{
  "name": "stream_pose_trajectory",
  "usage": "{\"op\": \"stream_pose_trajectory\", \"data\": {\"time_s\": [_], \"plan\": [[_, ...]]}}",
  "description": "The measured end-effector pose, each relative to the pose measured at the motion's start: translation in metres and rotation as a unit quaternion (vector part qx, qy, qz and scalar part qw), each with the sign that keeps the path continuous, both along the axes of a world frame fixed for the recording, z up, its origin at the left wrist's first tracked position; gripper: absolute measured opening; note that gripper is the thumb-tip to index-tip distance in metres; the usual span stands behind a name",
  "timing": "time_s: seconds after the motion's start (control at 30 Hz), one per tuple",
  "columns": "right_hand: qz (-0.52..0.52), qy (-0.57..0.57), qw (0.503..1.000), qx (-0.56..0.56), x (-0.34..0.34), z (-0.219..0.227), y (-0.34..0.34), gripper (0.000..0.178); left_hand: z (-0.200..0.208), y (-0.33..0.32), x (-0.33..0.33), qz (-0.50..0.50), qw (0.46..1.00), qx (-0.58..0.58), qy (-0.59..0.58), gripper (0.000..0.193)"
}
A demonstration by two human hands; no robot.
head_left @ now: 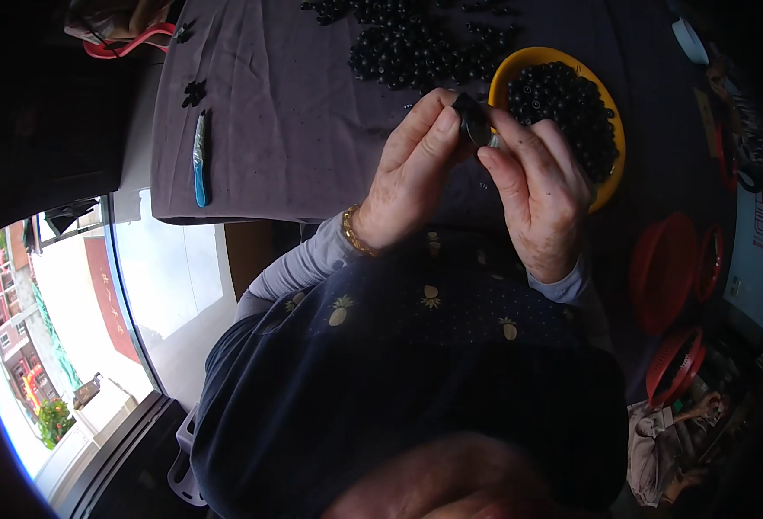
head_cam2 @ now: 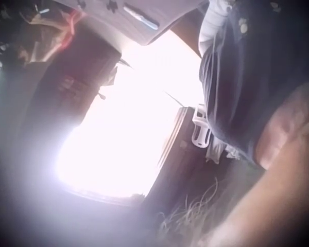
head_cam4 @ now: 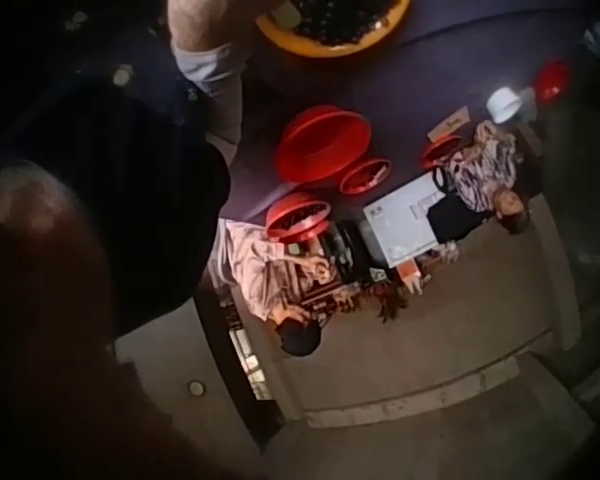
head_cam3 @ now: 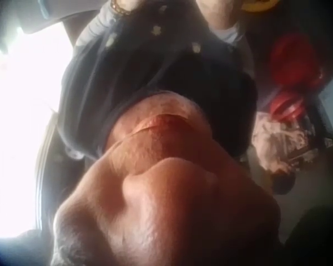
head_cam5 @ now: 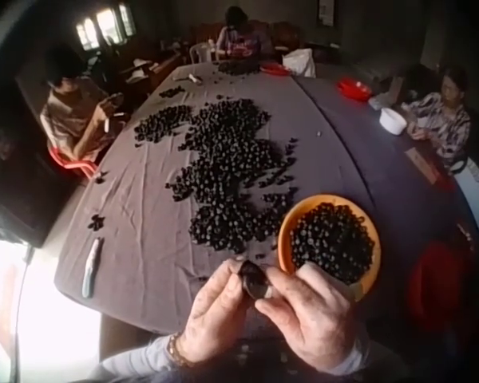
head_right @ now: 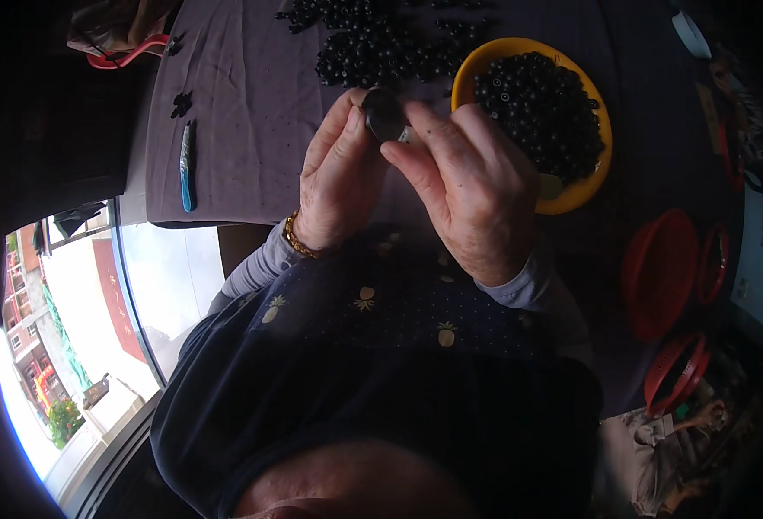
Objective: The person pits black fruits one at a time by cutting them with a small blade to separate the flesh from the seeds, placing the carved fruit into a yellow bowl.
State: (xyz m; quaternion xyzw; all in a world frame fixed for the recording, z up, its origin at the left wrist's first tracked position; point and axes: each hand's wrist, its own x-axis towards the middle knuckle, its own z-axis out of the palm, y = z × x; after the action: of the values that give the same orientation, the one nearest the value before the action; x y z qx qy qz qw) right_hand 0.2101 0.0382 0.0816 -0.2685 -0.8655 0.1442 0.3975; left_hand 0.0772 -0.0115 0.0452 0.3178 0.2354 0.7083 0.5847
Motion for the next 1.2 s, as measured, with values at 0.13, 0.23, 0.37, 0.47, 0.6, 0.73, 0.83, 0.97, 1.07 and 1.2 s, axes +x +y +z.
{"op": "stream_pose_trajectory", "data": {"time_s": [0.13,0.23,0.37,0.47,0.6,0.73,0.83,0.97,1.07,1.2], "plan": [[0.007,0.019,1.0,-0.017,0.0,0.001,-0.002,0.028,-0.001,0.0,0.001,0.029,0.999,0.01,0.031,0.021],[0.008,0.036,0.999,-0.027,-0.003,-0.004,0.002,0.025,-0.007,-0.005,0.006,0.015,0.997,0.041,0.069,0.021],[0.002,0.045,0.996,-0.078,-0.003,0.001,-0.002,0.023,0.004,-0.006,0.013,-0.013,1.0,-0.017,0.014,0.024],[-0.001,0.078,0.991,-0.105,-0.002,0.004,0.003,0.022,0.0,-0.002,0.01,-0.011,0.999,-0.012,-0.035,0.026],[0.015,0.091,0.991,-0.097,0.0,0.002,0.005,0.023,-0.006,0.001,0.004,-0.027,0.998,-0.005,-0.061,0.027],[0.013,0.084,0.994,-0.074,0.0,-0.005,0.001,0.025,0.002,0.001,0.006,-0.02,0.997,-0.037,-0.066,0.028],[0.02,0.001,0.998,-0.06,0.007,0.004,0.0,0.024,-0.001,0.001,0.005,-0.032,0.997,-0.018,-0.067,0.028],[0.006,0.012,1.0,-0.021,0.004,0.004,-0.002,0.024,-0.005,-0.001,0.003,-0.019,0.999,-0.034,-0.035,0.027],[-0.001,-0.017,1.0,0.002,0.005,0.005,-0.002,0.025,-0.005,-0.001,0.003,-0.017,0.999,-0.029,-0.039,0.026],[-0.005,-0.004,1.0,0.0,0.004,0.003,-0.001,0.026,0.003,-0.002,0.008,-0.007,0.999,-0.044,-0.03,0.028]]}}
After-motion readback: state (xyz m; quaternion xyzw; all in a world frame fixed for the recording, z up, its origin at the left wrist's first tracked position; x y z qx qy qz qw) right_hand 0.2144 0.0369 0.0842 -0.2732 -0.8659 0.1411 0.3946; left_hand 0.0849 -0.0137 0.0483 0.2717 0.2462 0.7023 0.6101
